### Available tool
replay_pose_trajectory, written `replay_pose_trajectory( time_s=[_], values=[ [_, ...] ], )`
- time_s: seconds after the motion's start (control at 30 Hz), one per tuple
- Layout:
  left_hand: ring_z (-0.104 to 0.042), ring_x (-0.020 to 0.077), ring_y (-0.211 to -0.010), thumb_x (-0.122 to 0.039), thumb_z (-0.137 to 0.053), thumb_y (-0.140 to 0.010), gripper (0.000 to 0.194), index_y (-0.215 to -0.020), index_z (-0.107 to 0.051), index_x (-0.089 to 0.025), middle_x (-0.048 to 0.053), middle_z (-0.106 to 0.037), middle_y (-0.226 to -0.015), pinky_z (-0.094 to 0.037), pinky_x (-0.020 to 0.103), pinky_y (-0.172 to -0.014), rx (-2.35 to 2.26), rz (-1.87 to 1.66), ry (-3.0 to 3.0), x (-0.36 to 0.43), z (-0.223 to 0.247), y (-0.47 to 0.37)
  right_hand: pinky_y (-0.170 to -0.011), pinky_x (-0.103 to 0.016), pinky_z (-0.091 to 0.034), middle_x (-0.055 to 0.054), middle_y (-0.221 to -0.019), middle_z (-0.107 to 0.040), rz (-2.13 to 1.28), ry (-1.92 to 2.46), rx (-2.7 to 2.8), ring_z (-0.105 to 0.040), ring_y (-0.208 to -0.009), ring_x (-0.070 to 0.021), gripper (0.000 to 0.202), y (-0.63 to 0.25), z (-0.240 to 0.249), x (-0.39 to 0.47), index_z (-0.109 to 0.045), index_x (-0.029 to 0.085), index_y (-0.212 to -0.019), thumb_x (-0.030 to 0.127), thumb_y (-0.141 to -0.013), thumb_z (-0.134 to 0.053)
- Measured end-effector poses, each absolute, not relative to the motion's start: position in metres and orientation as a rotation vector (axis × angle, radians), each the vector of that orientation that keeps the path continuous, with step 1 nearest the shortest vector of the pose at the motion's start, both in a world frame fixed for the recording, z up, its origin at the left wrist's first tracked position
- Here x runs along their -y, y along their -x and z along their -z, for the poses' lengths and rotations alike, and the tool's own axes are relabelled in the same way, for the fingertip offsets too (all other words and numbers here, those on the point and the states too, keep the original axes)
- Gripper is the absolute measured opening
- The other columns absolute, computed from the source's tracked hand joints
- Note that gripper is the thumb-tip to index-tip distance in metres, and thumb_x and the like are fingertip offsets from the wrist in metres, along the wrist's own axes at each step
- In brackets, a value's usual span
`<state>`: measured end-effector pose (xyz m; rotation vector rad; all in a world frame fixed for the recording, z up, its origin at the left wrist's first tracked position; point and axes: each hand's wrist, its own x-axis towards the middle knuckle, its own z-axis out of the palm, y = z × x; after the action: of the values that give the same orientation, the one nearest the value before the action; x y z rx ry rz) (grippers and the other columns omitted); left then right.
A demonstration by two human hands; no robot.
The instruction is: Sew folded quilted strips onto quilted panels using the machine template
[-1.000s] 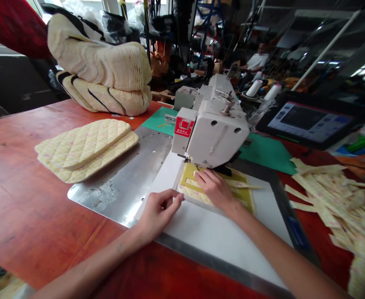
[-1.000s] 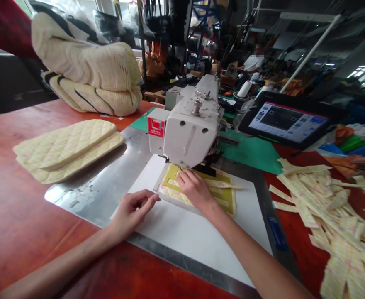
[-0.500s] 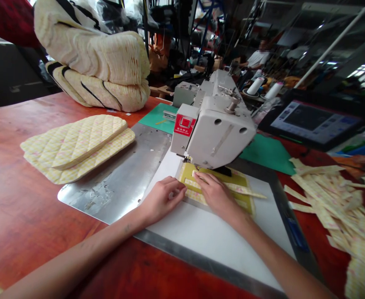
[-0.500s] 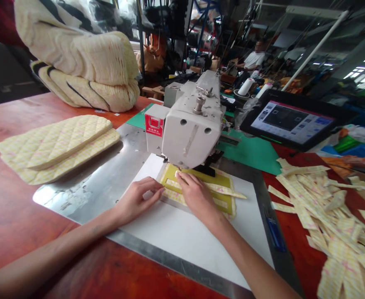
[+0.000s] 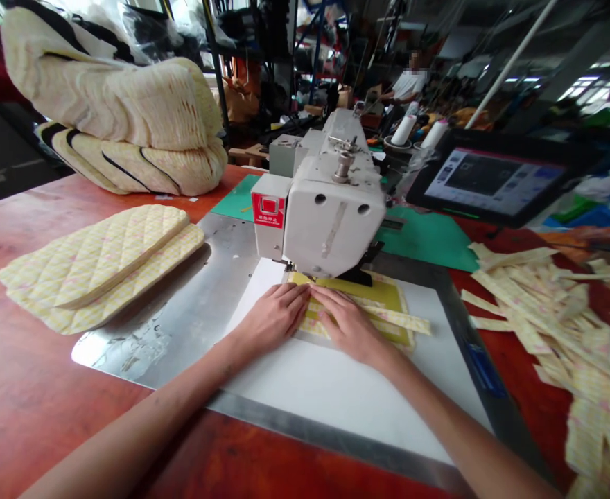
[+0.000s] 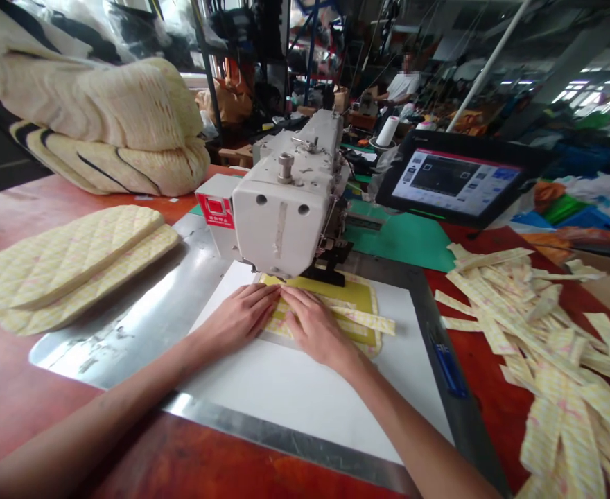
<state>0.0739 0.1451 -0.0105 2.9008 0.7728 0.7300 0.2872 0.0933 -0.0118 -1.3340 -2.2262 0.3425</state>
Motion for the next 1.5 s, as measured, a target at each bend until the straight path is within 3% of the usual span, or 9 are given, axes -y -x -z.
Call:
replay_pose_trajectory(
  time_s=[0.13,0.33,0.43,0.6,1.07,1.37,1.5],
  values=[
    [-0.065,0.0255,-0.113,-0.02,-0.043,-0.105,0.03,-0.13,-0.06,-0.016,0.013,-0.068,-0.132,-0.054,0.044,-0.097,-0.83,-0.684,-2.935,-0.142,0.006,-0.077,-0.117,-0.044,-0.047,-0.012,-0.143,-0.06,-0.288,1.321,2.155,-0.056,-0.134,-0.0221,0.046,-0.291,0.013,-0.096,-0.056,0.018,-0.143,0.009,-0.101,-0.038],
    [-0.064,0.0261,-0.109,-0.02,-0.045,-0.103,0.029,-0.126,-0.061,-0.014,0.014,-0.069,-0.126,-0.052,0.044,-0.096,-0.907,-0.62,-2.947,-0.141,0.005,-0.081,-0.106,-0.053,-0.053,-0.016,-0.125,-0.068,0.039,1.415,2.314,-0.062,-0.119,-0.0315,0.04,-0.287,0.003,-0.085,-0.063,0.013,-0.136,0.011,-0.098,-0.049],
    [-0.064,0.027,-0.109,-0.02,-0.046,-0.103,0.029,-0.126,-0.062,-0.014,0.015,-0.068,-0.128,-0.052,0.044,-0.094,-0.916,-0.634,-2.929,-0.14,0.006,-0.081,-0.105,-0.052,-0.055,-0.017,-0.129,-0.068,0.057,1.441,2.297,-0.062,-0.119,-0.0312,0.044,-0.286,0.0,-0.079,-0.058,0.012,-0.142,0.013,-0.099,-0.049],
    [-0.062,0.0269,-0.108,-0.018,-0.048,-0.101,0.027,-0.124,-0.062,-0.016,0.014,-0.067,-0.128,-0.051,0.044,-0.092,-0.907,-0.699,-2.892,-0.138,0.008,-0.08,-0.109,-0.048,-0.053,-0.01,-0.136,-0.067,-0.066,1.402,2.218,-0.062,-0.124,-0.0261,0.046,-0.293,0.004,-0.079,-0.058,0.022,-0.143,0.014,-0.099,-0.048],
    [-0.058,0.0241,-0.088,-0.022,-0.048,-0.102,0.022,-0.099,-0.069,-0.017,0.009,-0.062,-0.092,-0.05,0.038,-0.078,-0.926,-0.818,-2.861,-0.139,0.011,-0.093,-0.113,-0.046,-0.05,-0.007,-0.143,-0.063,-0.192,1.368,2.127,-0.059,-0.131,-0.0225,0.053,-0.318,0.017,-0.086,-0.057,0.026,-0.144,0.008,-0.096,-0.046],
    [-0.058,0.0237,-0.092,-0.019,-0.052,-0.1,0.02,-0.108,-0.07,-0.019,0.01,-0.065,-0.098,-0.053,0.038,-0.081,-0.936,-0.88,-2.791,-0.148,0.011,-0.08,-0.112,-0.045,-0.051,-0.007,-0.144,-0.063,-0.205,1.255,2.145,-0.061,-0.131,-0.0221,0.055,-0.313,0.017,-0.102,-0.056,0.027,-0.146,0.007,-0.096,-0.045],
    [-0.058,0.0231,-0.093,-0.018,-0.053,-0.099,0.02,-0.111,-0.07,-0.02,0.009,-0.065,-0.1,-0.053,0.038,-0.083,-0.942,-0.862,-2.761,-0.145,0.009,-0.071,-0.108,-0.042,-0.055,-0.008,-0.134,-0.069,-0.231,1.28,2.051,-0.066,-0.123,-0.0216,0.045,-0.305,0.017,-0.104,-0.064,0.025,-0.136,0.009,-0.099,-0.043]
  ],
)
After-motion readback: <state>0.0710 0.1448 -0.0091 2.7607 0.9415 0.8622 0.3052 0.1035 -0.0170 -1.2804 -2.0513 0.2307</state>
